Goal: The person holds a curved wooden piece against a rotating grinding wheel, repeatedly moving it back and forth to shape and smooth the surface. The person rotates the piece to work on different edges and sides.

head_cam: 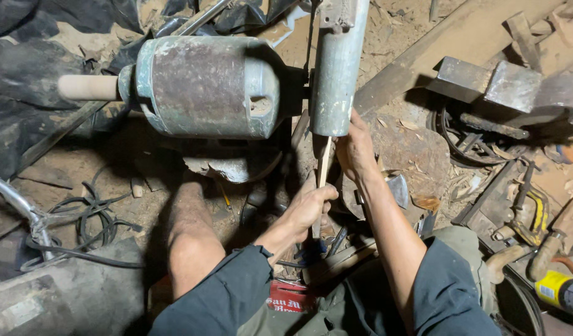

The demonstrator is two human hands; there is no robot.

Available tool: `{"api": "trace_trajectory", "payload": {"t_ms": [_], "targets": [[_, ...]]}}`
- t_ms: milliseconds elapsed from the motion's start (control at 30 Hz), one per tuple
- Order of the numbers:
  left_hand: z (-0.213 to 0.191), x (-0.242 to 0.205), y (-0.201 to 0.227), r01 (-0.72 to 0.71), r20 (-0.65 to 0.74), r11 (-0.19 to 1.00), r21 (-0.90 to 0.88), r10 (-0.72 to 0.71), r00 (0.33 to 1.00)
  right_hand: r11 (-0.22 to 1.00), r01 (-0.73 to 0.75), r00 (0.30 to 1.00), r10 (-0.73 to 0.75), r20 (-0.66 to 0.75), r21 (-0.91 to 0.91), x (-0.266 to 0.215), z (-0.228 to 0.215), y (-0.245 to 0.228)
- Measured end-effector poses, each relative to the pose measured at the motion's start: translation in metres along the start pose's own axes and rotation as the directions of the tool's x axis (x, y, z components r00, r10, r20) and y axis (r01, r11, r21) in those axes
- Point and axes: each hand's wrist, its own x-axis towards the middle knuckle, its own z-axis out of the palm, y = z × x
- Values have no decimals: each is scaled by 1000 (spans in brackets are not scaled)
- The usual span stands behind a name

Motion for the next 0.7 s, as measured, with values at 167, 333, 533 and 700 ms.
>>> {"api": "trace_trajectory", "payload": {"t_ms": [167,333,533,700], "targets": [[-8,10,8,25,49,995,-95,-20,999,990,-89,992,79,-95,-110,19,1,-11],[-6,8,4,3,73,988,-151,8,997,978,-126,988,108,-111,-168,19,8,-14],[-4,-1,-3,15,74,987,-163,-3,997,988,-68,997,62,-48,-136,10,9,-18],[-4,-9,-10,6,102,979,-202,15,995,979,-24,999,19,-27,-203,1,11,-14]]}}
